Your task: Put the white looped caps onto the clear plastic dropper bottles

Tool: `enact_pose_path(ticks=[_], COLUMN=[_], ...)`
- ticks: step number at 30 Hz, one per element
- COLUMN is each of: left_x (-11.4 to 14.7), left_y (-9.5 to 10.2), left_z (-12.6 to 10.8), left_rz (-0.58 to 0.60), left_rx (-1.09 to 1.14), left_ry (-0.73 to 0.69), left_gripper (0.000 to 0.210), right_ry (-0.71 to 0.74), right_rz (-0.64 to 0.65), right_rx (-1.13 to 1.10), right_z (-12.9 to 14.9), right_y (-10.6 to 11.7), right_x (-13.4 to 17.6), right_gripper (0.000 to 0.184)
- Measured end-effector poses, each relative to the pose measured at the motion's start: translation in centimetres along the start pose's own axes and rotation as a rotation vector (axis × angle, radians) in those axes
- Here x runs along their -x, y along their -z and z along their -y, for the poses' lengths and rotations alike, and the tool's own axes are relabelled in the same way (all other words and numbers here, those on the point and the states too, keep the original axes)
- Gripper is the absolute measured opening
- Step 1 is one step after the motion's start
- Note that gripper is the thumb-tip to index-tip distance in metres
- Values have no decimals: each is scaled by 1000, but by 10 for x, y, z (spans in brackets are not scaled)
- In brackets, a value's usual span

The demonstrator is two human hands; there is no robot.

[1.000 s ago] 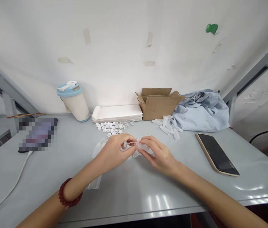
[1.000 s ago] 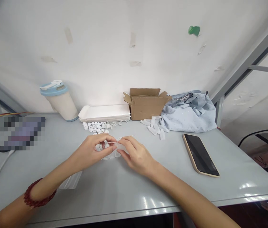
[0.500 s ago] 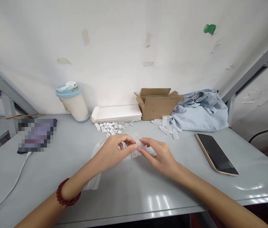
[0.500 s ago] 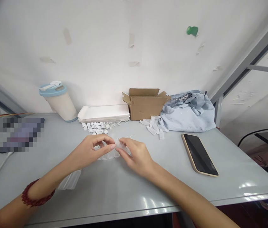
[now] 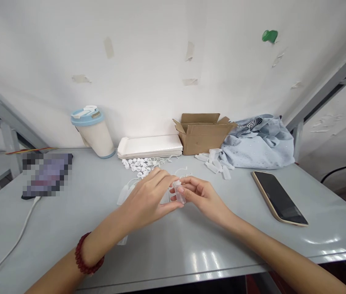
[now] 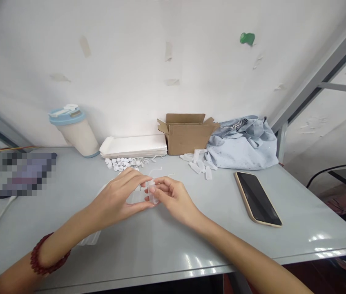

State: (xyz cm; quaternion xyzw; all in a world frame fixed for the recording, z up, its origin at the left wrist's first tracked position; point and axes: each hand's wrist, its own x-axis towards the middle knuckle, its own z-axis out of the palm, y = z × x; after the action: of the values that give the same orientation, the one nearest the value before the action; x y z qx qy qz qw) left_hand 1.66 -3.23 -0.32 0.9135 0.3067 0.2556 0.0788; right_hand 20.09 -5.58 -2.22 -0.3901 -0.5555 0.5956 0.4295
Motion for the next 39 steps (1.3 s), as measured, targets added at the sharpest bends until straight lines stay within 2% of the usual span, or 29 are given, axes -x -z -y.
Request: enact_pose_path(ticks=[5, 13, 15, 20, 24, 28, 33, 39], left_x=[0, 7, 19, 60, 84, 94, 98, 95], left_y=[0, 6, 9, 17, 25, 31, 33, 38], left_z=[-1, -13, -16, -15, -13, -3, 10, 15], left_rz=[27, 52, 93, 254, 368, 417, 415, 462], left_rx=[-138, -147, -102, 16, 11, -5, -9, -13], left_ry=[-83, 8, 54, 173, 263, 297, 346, 379], left_gripper=[26, 13, 19, 33, 32, 36, 38, 40], right_ry=[-13, 19, -34, -179, -133, -36, -32, -26], right_rz=[-20, -26, 48, 357, 480, 531, 557, 553], right_rx=[-21, 75, 119, 244, 398, 505, 521, 519], right_z=[-2, -11, -13, -19, -20, -20, -22, -24], right_y=[-2, -10, -13, -23, -28, -30, -29, -28], right_x=[0, 2, 4, 13, 20, 20, 19, 20], right_gripper=[33, 28, 29, 29, 34, 40, 40, 38])
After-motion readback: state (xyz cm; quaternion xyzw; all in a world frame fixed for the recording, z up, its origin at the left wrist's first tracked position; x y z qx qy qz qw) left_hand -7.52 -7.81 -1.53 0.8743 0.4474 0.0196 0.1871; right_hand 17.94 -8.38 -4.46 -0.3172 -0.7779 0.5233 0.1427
